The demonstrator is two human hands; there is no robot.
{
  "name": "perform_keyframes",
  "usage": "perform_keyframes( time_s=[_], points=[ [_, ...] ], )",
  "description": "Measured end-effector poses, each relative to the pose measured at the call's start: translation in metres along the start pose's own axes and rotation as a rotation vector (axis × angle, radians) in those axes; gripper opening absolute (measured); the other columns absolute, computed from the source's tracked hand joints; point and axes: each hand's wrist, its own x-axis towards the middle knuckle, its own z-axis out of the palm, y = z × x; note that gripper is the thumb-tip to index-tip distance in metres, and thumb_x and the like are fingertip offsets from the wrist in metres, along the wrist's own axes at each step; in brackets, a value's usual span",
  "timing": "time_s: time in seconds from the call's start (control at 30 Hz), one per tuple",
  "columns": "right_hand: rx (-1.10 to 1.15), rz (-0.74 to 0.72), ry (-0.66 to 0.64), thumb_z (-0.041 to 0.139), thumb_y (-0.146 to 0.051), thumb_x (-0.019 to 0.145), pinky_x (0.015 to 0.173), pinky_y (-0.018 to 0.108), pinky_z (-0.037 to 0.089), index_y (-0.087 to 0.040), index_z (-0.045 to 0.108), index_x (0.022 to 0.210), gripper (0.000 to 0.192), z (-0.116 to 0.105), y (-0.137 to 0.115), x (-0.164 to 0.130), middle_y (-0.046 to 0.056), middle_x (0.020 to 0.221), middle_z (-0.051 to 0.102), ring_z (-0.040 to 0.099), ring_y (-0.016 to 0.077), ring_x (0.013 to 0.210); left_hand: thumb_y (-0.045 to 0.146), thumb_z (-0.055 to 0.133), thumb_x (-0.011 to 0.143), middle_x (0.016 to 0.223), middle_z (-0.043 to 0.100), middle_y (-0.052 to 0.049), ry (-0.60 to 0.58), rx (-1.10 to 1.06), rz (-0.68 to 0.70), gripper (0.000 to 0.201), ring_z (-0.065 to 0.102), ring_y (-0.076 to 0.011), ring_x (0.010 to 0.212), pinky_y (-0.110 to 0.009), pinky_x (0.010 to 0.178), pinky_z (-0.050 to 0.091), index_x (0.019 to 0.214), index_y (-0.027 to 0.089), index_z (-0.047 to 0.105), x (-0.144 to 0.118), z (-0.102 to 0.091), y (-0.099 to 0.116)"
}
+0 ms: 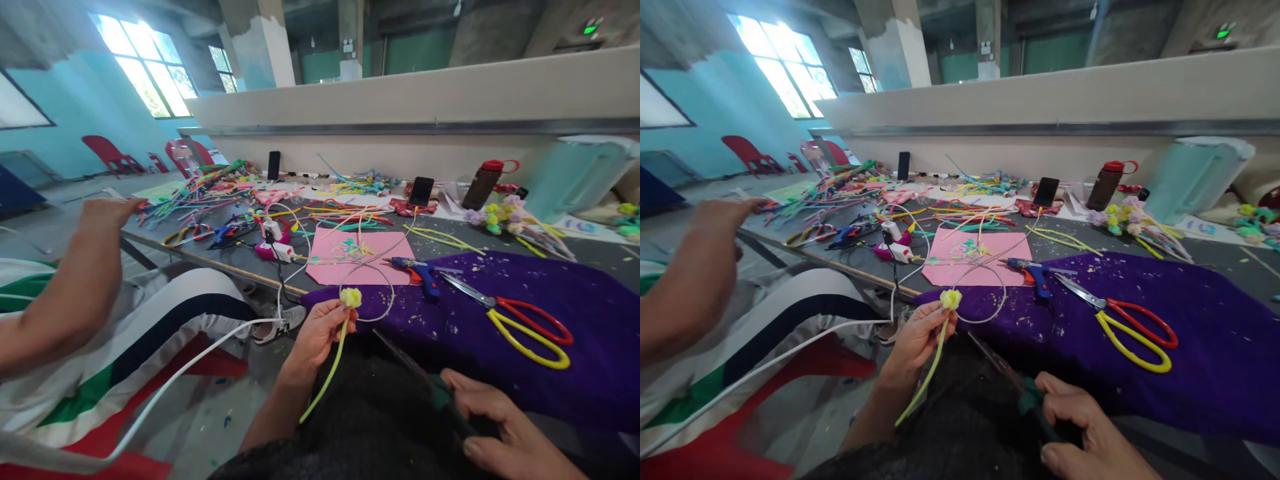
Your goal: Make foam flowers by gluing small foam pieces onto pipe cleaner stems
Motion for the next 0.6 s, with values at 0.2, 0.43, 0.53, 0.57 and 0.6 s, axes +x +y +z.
perform_keyframes(
  time_s=[0.2, 0.43, 0.53, 0.57, 0.6],
  points=[
    [-0.044, -0.025, 0.035, 0.052, -0.046, 0.076, 0.066, 0.031, 0.037, -0.019, 0.039, 0.064, 0.033, 0.002, -0.005, 0.001, 0.003, 0.079, 0.045, 0.046, 0.0190, 0.074, 0.027, 0.072, 0.063, 0.061, 0.061, -0.002, -0.040, -0.072, -0.083, 0.017, 0.053, -0.0061, 0.048, -0.015, 0.044, 0.036, 0.069, 0.012, 0.066, -0.003, 0.007, -0.008],
    [-0.085, -0.003, 0.045, 0.052, -0.039, 0.078, 0.066, 0.030, 0.036, -0.018, 0.039, 0.064, 0.028, 0.000, -0.002, -0.001, 0.003, 0.080, 0.044, 0.045, 0.0182, 0.074, 0.031, 0.066, 0.070, 0.060, 0.060, -0.002, -0.129, 0.017, -0.118, 0.020, 0.049, -0.0054, 0.046, -0.015, 0.042, 0.035, 0.073, 0.011, 0.064, -0.005, 0.008, -0.021],
    [-0.096, 0.000, 0.055, 0.052, -0.036, 0.078, 0.066, 0.029, 0.036, -0.018, 0.040, 0.065, 0.025, -0.002, 0.000, -0.003, 0.003, 0.081, 0.044, 0.045, 0.0176, 0.075, 0.033, 0.066, 0.070, 0.061, 0.059, -0.001, -0.139, 0.089, -0.107, 0.023, 0.050, -0.0060, 0.048, -0.016, 0.046, 0.038, 0.076, 0.011, 0.063, -0.007, 0.009, -0.021],
    [-0.104, 0.000, 0.062, 0.052, -0.035, 0.078, 0.067, 0.029, 0.036, -0.018, 0.041, 0.065, 0.024, -0.003, 0.000, -0.004, 0.003, 0.082, 0.044, 0.045, 0.0175, 0.076, 0.034, 0.066, 0.070, 0.060, 0.058, -0.001, -0.142, 0.120, -0.098, 0.023, 0.050, -0.0058, 0.047, -0.016, 0.046, 0.037, 0.076, 0.011, 0.062, -0.008, 0.009, -0.021],
    [-0.116, 0.001, 0.068, 0.053, -0.033, 0.078, 0.068, 0.029, 0.036, -0.018, 0.041, 0.066, 0.022, -0.004, 0.001, -0.005, 0.003, 0.083, 0.044, 0.045, 0.0174, 0.077, 0.034, 0.065, 0.071, 0.060, 0.058, -0.001, -0.145, 0.154, -0.085, 0.024, 0.049, -0.0056, 0.047, -0.016, 0.046, 0.036, 0.076, 0.011, 0.062, -0.008, 0.010, -0.021]
  ],
)
